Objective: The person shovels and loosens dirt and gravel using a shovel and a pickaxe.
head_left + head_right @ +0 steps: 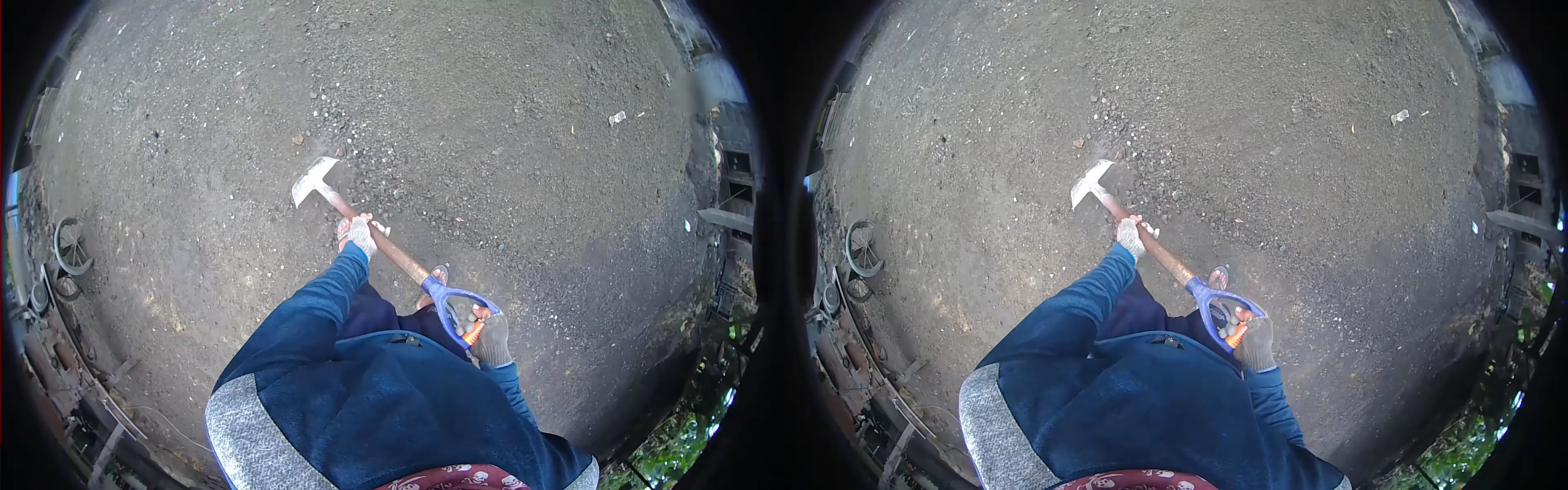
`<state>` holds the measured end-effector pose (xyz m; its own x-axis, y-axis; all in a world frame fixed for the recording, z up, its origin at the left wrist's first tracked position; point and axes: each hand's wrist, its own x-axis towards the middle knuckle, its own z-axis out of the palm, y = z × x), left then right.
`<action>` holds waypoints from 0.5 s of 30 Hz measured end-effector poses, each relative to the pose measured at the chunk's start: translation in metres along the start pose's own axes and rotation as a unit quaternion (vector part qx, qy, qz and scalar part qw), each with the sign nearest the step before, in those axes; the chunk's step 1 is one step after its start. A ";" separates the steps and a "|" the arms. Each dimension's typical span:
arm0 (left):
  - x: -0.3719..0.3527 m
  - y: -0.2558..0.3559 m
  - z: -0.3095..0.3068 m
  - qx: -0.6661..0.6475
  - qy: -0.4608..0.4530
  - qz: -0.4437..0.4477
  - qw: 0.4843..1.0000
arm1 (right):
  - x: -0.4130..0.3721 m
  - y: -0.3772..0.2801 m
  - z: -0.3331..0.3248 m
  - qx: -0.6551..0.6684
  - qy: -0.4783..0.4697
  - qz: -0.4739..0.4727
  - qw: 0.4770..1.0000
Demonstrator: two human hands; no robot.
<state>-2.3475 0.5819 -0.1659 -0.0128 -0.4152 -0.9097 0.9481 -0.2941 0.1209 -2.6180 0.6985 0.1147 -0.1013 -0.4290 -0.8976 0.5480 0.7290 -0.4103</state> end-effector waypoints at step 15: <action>0.177 0.211 0.093 0.624 0.086 0.095 0.771 | 0.217 0.089 0.302 0.101 -0.083 -0.001 0.991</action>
<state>-2.1792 0.3666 -0.2643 0.2335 -0.4645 -0.8542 -0.1184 -0.8856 0.4492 -2.3402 0.5089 -0.0680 0.0264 -0.5253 -0.8505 0.7052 0.6128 -0.3566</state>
